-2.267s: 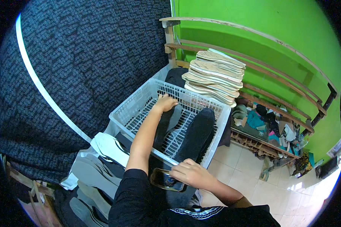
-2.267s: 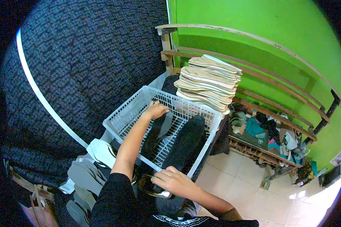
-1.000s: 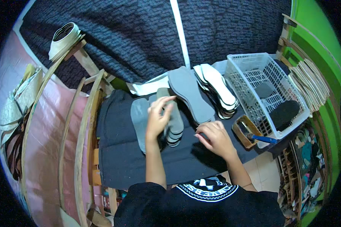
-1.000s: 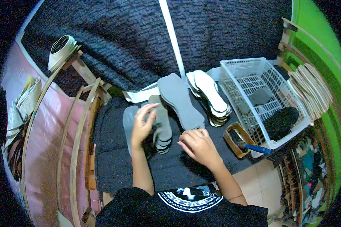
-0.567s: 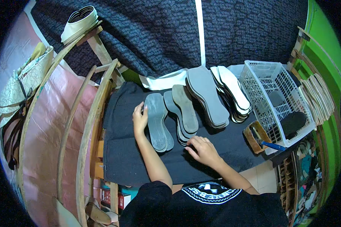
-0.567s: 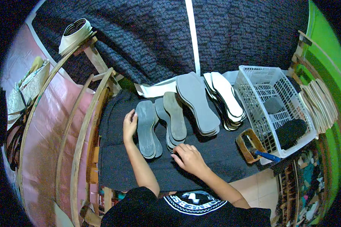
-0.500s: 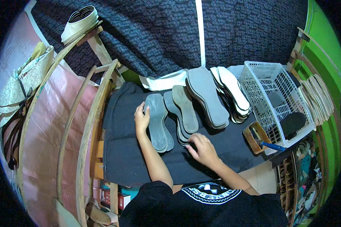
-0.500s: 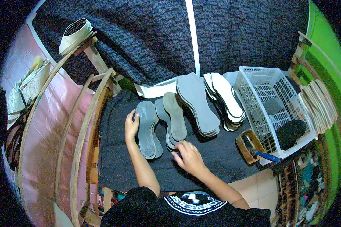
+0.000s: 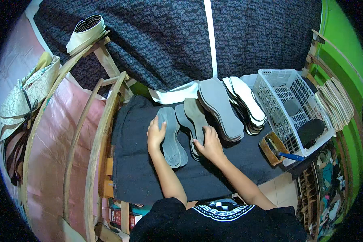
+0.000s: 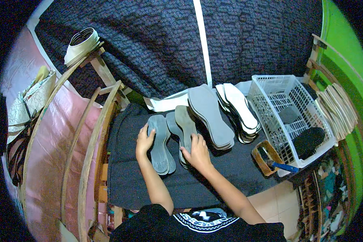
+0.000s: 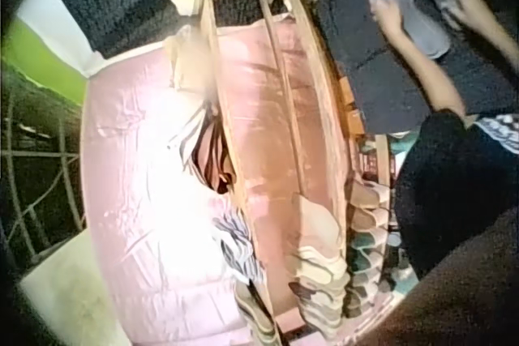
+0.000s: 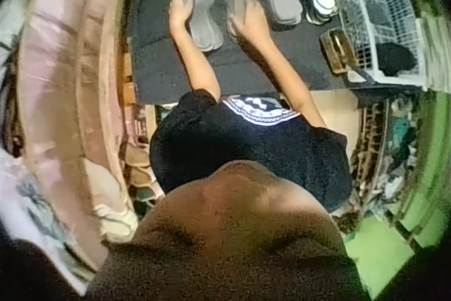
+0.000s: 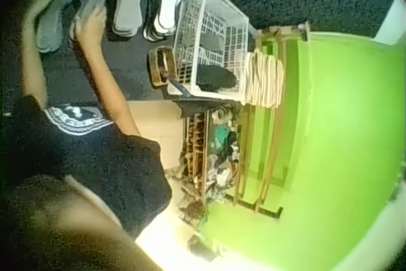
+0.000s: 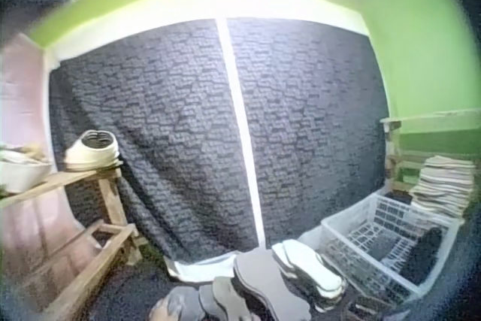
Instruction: The person applies adhesive to shoe insoles using a small brush, places the coated insoles into a plastic basket, and picks up additional insoles from a stack to brush them.
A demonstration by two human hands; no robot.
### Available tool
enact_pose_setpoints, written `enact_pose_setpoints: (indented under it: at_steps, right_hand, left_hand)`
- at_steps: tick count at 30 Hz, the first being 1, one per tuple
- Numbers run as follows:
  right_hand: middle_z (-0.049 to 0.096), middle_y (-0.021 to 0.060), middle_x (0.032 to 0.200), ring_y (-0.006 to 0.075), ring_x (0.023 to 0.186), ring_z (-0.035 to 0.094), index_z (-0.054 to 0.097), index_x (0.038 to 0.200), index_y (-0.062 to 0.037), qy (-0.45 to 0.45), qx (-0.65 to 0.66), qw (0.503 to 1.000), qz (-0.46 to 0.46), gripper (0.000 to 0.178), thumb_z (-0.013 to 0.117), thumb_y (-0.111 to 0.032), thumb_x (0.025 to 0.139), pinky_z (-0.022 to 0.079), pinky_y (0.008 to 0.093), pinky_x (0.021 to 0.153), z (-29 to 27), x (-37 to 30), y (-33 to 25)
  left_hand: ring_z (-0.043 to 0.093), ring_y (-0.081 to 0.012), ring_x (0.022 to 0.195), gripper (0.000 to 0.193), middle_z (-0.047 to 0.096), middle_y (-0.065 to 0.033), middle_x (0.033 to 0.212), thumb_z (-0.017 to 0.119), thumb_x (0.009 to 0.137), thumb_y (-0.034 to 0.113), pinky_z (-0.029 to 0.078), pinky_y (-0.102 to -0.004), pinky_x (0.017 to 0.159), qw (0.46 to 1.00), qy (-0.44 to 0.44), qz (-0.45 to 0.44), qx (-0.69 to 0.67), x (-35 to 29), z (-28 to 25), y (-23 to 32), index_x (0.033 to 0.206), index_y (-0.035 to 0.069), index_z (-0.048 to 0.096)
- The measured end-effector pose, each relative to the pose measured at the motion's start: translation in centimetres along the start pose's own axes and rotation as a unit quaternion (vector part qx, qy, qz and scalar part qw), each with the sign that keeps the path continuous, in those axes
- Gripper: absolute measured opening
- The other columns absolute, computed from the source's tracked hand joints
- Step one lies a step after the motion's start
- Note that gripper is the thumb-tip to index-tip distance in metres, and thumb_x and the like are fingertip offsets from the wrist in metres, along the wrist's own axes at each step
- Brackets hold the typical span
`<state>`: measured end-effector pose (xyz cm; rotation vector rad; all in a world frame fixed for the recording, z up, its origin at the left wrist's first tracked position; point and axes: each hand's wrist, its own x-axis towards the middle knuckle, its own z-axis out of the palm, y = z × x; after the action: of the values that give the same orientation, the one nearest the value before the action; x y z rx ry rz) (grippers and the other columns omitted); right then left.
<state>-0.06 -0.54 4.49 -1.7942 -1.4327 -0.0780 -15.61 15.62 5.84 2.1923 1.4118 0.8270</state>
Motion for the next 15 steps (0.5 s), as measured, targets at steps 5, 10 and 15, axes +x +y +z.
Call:
enact_pose_setpoints:
  at_steps: [5,10,15]
  right_hand:
    - [0.041,0.0224,0.105,0.0357,0.096,0.043,0.034,0.107,0.0058,0.029,0.051,0.998,0.018,0.05,0.057,-0.02,0.072,0.035,0.0376,0.082,-0.5,-0.1,0.5]
    - [0.042,0.0212,0.1,0.0371,0.095,0.041,0.036,0.104,0.0038,0.042,0.115,0.992,0.002,0.044,0.057,-0.015,0.07,0.034,0.0393,0.083,-2.8,-1.2,-0.7]
    - [0.038,0.0235,0.108,0.0372,0.104,0.037,0.036,0.106,0.0023,0.046,0.141,0.989,-0.01,0.046,0.058,-0.016,0.07,0.03,0.0394,0.088,-4.5,-3.7,-1.8]
  left_hand:
    - [0.032,-0.0373,0.112,0.055,0.03,-0.023,0.124,0.047,0.077,0.036,0.026,-0.0423,0.092,0.998,-0.039,-0.022,0.054,-0.7,-0.8,2.0,0.12,0.004,0.034]
    - [0.035,-0.0368,0.109,0.053,0.034,-0.0244,0.12,0.046,0.079,0.034,0.027,-0.0405,0.092,0.999,0.021,0.042,0.007,-0.6,-0.5,4.3,0.118,0.0,0.036]
    - [0.046,-0.0345,0.098,0.047,0.049,-0.0254,0.101,0.04,0.083,0.031,0.034,-0.034,0.085,0.979,-0.012,0.024,-0.2,0.4,2.3,4.9,0.109,-0.008,0.042]
